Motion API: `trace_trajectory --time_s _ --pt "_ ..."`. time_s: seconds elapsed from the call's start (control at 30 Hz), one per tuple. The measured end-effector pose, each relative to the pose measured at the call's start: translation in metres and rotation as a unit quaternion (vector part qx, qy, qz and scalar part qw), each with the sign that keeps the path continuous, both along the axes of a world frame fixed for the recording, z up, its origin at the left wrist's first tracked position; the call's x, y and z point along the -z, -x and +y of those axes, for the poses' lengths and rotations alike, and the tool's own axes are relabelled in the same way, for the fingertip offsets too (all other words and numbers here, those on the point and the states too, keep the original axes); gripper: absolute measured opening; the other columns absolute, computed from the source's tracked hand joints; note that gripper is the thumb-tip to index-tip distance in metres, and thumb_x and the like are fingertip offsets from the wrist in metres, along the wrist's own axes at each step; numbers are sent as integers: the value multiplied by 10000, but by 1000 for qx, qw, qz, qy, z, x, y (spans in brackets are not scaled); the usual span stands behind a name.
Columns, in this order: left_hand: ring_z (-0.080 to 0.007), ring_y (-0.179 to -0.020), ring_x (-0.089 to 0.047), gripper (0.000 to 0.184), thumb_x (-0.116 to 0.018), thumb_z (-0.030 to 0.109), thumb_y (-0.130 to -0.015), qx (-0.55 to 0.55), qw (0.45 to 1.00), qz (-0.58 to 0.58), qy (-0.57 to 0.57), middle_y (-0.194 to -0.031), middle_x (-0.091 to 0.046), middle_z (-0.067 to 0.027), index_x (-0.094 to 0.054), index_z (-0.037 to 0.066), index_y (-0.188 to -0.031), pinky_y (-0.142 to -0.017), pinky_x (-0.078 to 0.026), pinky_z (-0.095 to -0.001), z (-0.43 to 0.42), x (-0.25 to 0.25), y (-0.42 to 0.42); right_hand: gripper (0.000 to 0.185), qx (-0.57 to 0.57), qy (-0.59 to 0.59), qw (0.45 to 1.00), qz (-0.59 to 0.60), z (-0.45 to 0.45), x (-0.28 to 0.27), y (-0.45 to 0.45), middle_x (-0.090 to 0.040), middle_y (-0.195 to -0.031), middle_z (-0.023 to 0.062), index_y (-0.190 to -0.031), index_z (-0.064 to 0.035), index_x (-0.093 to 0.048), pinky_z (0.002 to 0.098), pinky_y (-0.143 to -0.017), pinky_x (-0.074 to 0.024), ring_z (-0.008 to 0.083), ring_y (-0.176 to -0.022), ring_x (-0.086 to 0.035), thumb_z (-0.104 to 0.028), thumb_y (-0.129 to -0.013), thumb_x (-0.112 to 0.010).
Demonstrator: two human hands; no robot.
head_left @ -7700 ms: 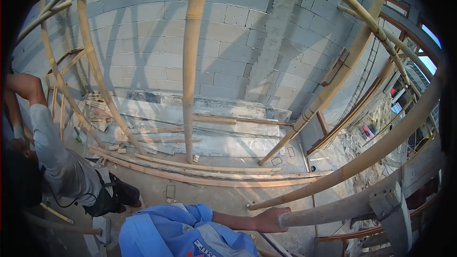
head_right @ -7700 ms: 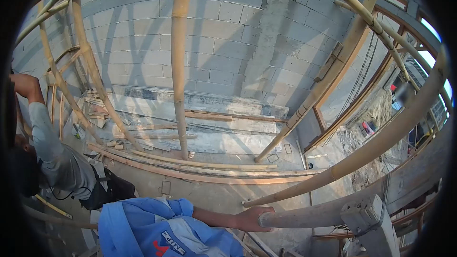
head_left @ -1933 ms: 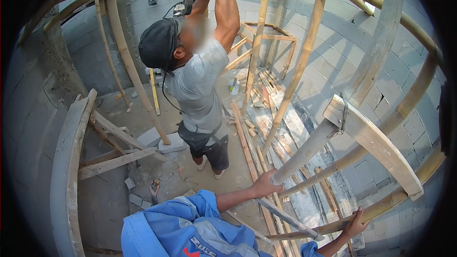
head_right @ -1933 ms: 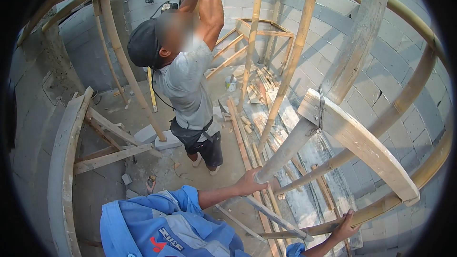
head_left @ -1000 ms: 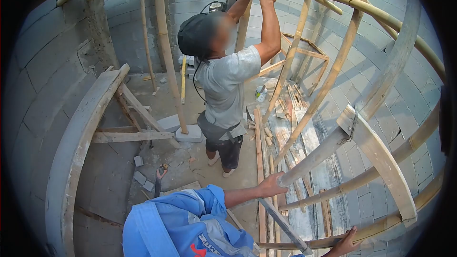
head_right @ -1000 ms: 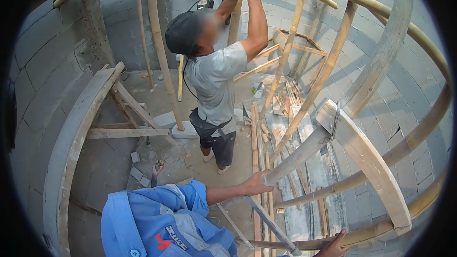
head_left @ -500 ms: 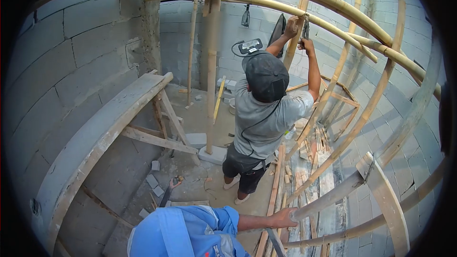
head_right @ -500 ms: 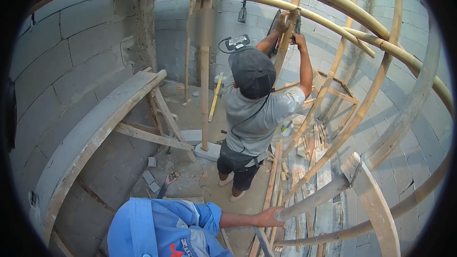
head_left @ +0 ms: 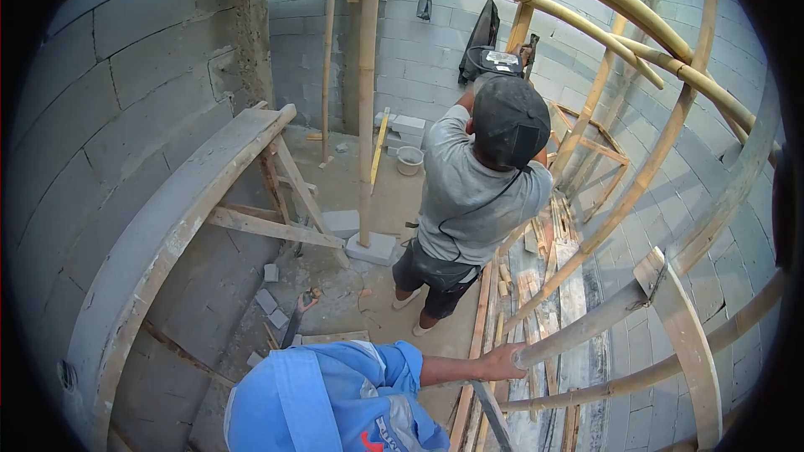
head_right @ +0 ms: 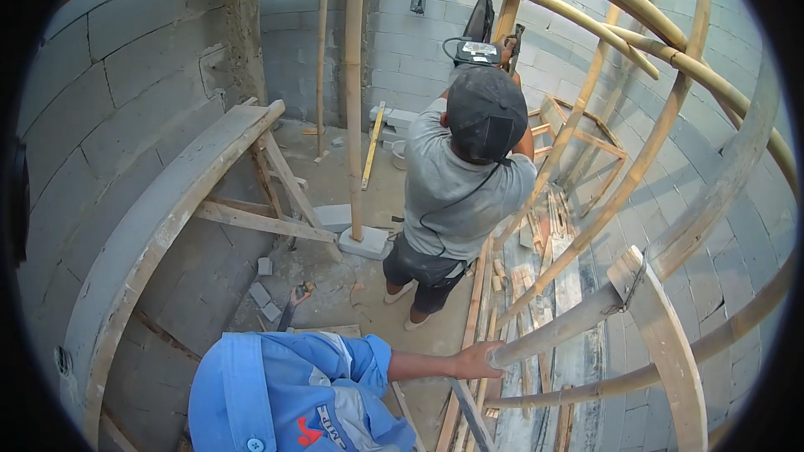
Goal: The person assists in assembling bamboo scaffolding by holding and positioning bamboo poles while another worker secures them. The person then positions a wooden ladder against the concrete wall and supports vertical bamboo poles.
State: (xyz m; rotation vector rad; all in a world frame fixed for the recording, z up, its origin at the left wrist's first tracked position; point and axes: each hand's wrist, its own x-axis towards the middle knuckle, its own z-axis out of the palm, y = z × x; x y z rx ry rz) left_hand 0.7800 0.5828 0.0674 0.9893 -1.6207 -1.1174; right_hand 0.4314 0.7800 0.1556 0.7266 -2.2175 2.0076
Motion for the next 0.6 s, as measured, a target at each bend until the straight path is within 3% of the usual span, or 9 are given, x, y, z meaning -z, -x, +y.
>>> trace_trajectory --time_s 0.2,0.37,0.43,0.53,0.6 --pt "-288 -974 -692 564 -801 262 -759 2 1000 -4 0 -1022 -700 -212 -615 -26 -1206 -903 -517 -382 5 -4 -6 1117 87 -52 992 75 4 27 23 -632 -1216 322 -1439 166 -397 486 -952 -537 378 -1092 -630 -492 -720 -942" --pt "-334 -971 -689 588 -825 291 -758 38 999 -8 -5 -1012 -694 -227 -610 -26 -1204 -902 -518 -395 -2 9 -5 1115 40 14 999 -10 6 6 -5 -601 -1295 352 -1440 167 -409 481 -1048 -490 416 -1214 -587 -510 -724 -931" --pt "-324 -986 -689 589 -828 298 -765 29 999 -26 -8 -1023 -693 -223 -605 -29 -1201 -905 -514 -394 2 2 -8 522 1 53 998 40 2 21 10 -655 -916 123 -1153 76 -592 316 -711 -532 183 -778 -627 -337 -919 -810" --pt "-304 -994 -689 572 -835 313 -784 22 1000 12 10 -1032 -693 -214 -610 -19 -1193 -911 -511 -391 -3 26 -2 524 20 37 997 62 8 7 -9 -652 -910 107 -1190 66 -578 306 -720 -528 169 -782 -623 -314 -916 -813" --pt "-233 -1030 -666 581 -828 281 -808 41 999 7 -10 -1072 -699 -155 -611 -16 -1258 -941 -501 -371 1 16 -5 520 1 47 998 46 8 2 -15 -648 -904 97 -1209 57 -571 300 -718 -523 161 -778 -618 -296 -915 -813"
